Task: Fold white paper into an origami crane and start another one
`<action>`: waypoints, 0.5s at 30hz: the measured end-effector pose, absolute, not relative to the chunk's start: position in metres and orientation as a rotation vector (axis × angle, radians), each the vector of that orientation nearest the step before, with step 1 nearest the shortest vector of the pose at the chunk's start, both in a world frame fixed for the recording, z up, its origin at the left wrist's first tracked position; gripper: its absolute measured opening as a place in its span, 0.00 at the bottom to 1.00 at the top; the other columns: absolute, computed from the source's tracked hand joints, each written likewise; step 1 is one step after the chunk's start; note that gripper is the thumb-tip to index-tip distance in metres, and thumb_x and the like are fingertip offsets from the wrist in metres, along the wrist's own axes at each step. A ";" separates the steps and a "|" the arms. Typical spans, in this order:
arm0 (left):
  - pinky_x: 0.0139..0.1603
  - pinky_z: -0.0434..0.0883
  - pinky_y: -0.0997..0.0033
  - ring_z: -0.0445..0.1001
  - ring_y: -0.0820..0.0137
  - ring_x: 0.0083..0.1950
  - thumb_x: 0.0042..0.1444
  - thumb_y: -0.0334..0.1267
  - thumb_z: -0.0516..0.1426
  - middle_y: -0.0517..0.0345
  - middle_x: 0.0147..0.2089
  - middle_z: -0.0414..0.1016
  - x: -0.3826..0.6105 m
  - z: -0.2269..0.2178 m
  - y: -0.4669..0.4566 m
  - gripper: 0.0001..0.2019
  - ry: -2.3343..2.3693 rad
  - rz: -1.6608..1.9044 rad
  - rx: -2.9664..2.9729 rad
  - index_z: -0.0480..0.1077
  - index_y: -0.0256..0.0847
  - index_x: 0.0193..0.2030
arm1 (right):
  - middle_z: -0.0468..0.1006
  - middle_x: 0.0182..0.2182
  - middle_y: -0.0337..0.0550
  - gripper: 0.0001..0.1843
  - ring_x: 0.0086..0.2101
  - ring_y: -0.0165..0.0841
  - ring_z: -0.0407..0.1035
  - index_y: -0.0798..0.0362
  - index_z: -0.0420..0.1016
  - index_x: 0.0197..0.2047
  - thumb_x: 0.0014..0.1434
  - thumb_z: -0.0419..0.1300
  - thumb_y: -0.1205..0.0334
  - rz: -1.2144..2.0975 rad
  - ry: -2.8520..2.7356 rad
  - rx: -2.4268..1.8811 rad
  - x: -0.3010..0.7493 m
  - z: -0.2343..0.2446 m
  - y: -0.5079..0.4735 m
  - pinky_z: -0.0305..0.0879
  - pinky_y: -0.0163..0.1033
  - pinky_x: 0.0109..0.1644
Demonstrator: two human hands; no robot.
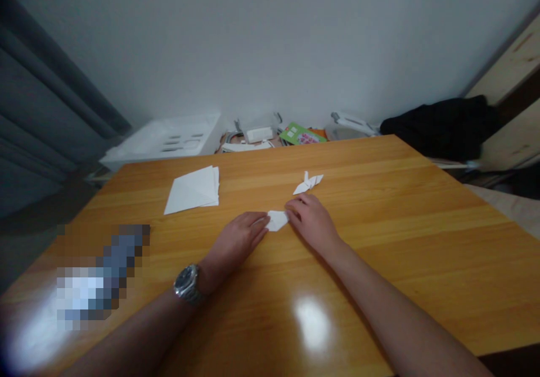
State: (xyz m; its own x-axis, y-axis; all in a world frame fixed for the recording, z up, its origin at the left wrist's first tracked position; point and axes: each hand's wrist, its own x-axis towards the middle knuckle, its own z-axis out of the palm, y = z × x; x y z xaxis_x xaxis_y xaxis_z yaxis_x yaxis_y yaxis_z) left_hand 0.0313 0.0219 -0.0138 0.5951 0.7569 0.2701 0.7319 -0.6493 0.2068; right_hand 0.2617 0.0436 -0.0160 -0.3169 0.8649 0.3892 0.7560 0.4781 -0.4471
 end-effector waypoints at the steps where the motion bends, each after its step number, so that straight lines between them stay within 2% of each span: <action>1: 0.59 0.72 0.53 0.74 0.57 0.55 0.67 0.33 0.54 0.45 0.56 0.76 0.032 -0.013 0.022 0.13 1.284 0.507 2.753 0.72 0.35 0.56 | 0.79 0.47 0.52 0.13 0.49 0.45 0.71 0.52 0.79 0.50 0.67 0.56 0.61 0.212 -2.186 -1.284 0.259 -0.015 0.042 0.67 0.50 0.55; 6: 0.57 0.73 0.54 0.75 0.57 0.54 0.67 0.33 0.54 0.43 0.54 0.77 0.033 -0.009 0.021 0.12 1.267 0.454 2.791 0.72 0.34 0.55 | 0.70 0.63 0.57 0.24 0.62 0.47 0.64 0.55 0.68 0.65 0.69 0.53 0.59 0.238 -2.404 -1.154 0.244 -0.015 0.030 0.57 0.58 0.68; 15: 0.59 0.72 0.59 0.74 0.60 0.55 0.68 0.34 0.53 0.49 0.54 0.77 0.032 -0.013 0.021 0.12 1.286 0.458 2.785 0.71 0.36 0.55 | 0.57 0.70 0.56 0.32 0.69 0.42 0.52 0.60 0.57 0.72 0.72 0.46 0.50 0.321 -2.562 -1.248 0.244 -0.022 0.019 0.50 0.52 0.73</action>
State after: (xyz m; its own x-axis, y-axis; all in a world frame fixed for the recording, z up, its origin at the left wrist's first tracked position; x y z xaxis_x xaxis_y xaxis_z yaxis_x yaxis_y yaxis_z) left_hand 0.0320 0.0214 -0.0128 0.6128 0.7500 0.2489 0.7383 -0.6557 0.1581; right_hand 0.2436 0.0187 -0.0224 -0.5911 0.7932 0.1461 0.7328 0.6039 -0.3137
